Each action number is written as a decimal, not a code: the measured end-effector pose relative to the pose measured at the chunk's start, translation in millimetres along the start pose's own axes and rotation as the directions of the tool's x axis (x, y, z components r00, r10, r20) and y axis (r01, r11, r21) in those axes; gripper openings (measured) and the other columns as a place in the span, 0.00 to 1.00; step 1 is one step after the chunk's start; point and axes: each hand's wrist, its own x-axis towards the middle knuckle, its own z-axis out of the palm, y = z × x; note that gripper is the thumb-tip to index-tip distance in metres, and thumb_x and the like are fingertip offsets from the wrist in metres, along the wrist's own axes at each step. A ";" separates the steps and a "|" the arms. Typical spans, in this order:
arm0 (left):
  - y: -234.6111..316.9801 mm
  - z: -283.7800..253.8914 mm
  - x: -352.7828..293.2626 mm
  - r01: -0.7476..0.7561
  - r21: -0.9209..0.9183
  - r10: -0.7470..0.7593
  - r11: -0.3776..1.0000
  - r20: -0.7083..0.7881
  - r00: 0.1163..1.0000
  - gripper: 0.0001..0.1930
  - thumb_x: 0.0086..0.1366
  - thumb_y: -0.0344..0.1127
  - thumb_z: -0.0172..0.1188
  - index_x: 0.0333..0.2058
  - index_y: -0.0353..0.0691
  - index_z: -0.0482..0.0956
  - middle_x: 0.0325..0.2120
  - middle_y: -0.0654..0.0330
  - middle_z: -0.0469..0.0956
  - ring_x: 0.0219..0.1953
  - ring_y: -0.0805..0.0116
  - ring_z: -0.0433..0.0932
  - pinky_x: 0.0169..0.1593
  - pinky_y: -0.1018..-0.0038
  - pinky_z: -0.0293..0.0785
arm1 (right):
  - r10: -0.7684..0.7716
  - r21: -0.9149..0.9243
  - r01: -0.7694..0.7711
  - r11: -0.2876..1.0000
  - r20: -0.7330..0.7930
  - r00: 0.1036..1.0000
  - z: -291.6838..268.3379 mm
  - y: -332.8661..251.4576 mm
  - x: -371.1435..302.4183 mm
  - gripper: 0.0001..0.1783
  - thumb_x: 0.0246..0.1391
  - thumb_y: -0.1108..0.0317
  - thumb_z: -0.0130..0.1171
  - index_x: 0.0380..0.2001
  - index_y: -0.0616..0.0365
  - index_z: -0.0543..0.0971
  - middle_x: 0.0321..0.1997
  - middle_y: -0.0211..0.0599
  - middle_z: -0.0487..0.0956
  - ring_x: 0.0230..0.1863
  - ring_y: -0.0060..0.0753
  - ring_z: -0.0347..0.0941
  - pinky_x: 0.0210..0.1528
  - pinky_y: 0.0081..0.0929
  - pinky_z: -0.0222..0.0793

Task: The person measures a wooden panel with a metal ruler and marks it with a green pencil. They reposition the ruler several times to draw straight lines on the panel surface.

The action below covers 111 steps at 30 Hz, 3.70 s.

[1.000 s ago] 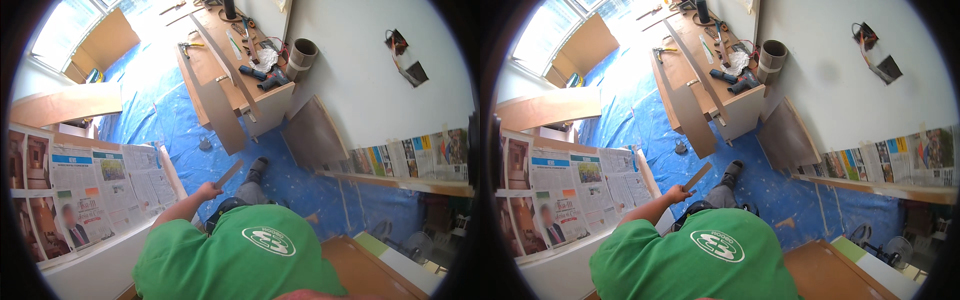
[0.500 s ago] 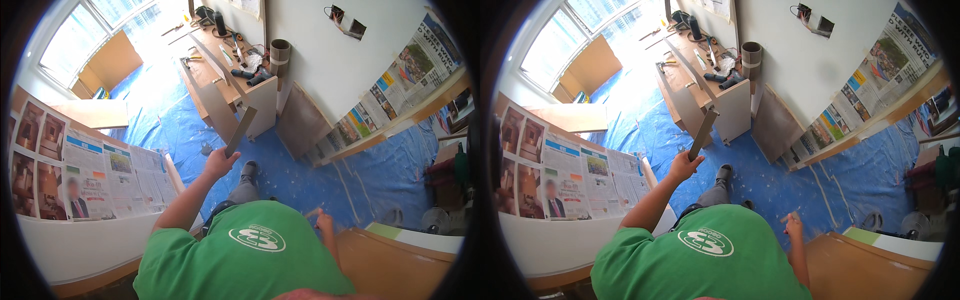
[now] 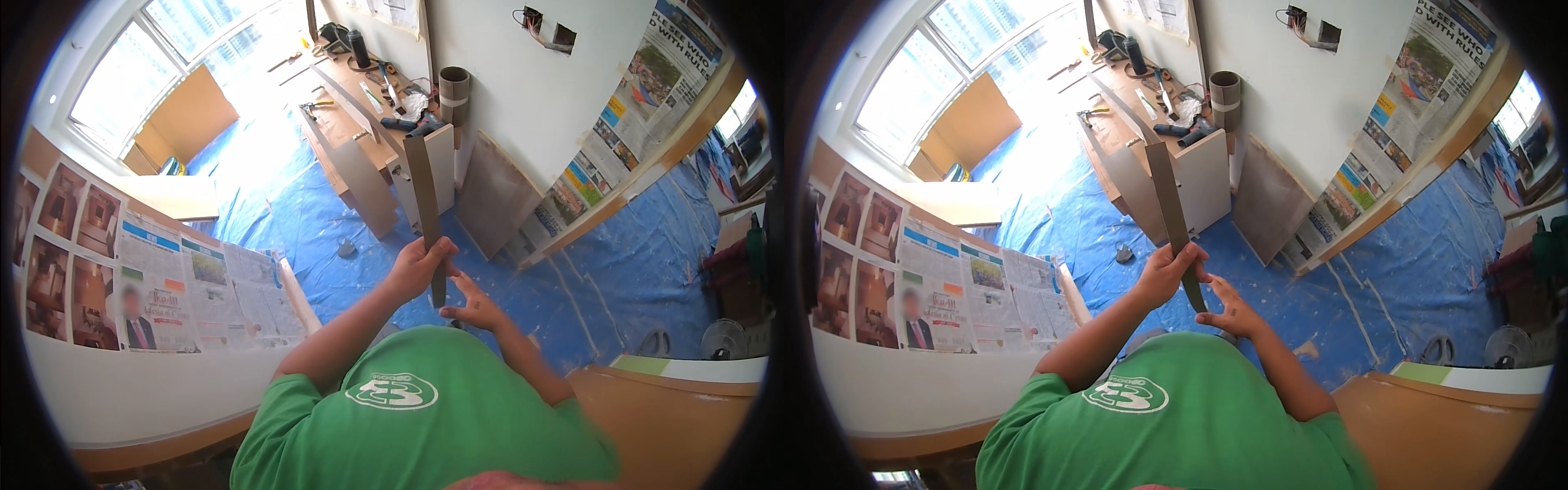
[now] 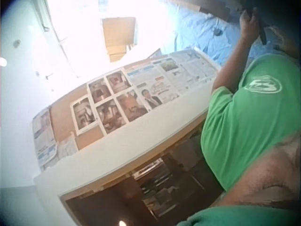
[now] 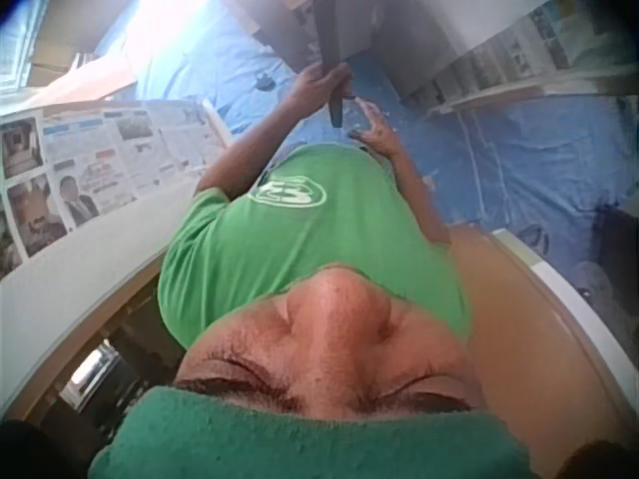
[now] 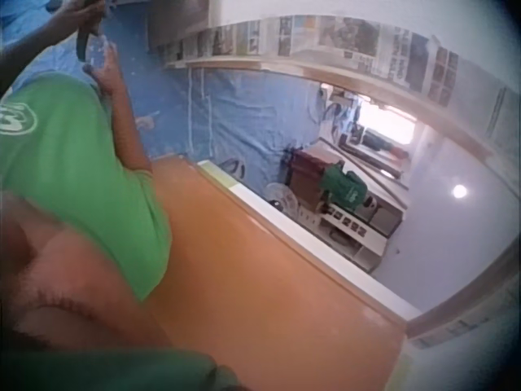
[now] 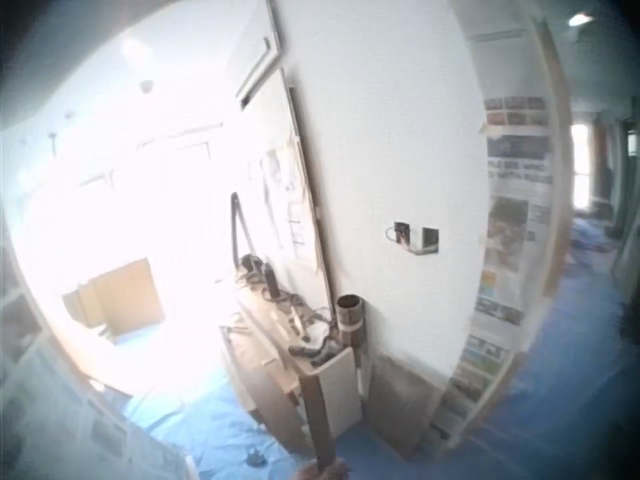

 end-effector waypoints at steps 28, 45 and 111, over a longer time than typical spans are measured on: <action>-146.3 -153.9 -307.1 0.456 0.036 -0.458 0.889 0.083 0.885 0.20 0.78 0.47 0.52 0.46 0.36 0.84 0.47 0.55 0.83 0.54 0.66 0.78 0.60 0.67 0.72 | 0.744 0.005 -0.746 0.666 -0.071 0.664 112.0 20.3 -150.5 0.18 0.66 0.53 0.62 0.35 0.60 0.77 0.19 0.32 0.78 0.20 0.26 0.77 0.28 0.30 0.73; 226.1 34.9 -220.4 -0.848 0.418 0.504 0.324 0.683 0.529 0.12 0.66 0.37 0.67 0.26 0.39 0.78 0.24 0.61 0.79 0.28 0.65 0.78 0.32 0.67 0.68 | 0.783 -0.144 -0.773 0.618 0.022 0.622 29.2 132.6 -138.8 0.15 0.65 0.57 0.62 0.39 0.60 0.79 0.20 0.35 0.78 0.20 0.30 0.76 0.28 0.32 0.73; -8.9 -516.9 -46.5 -0.245 -0.332 -0.113 0.911 -0.773 0.624 0.08 0.75 0.38 0.58 0.39 0.42 0.80 0.33 0.63 0.84 0.37 0.71 0.82 0.43 0.69 0.74 | 0.504 -0.387 -0.393 0.834 0.242 0.829 153.3 -41.8 281.9 0.37 0.44 0.46 0.78 0.57 0.47 0.80 0.44 0.45 0.86 0.46 0.47 0.83 0.50 0.39 0.76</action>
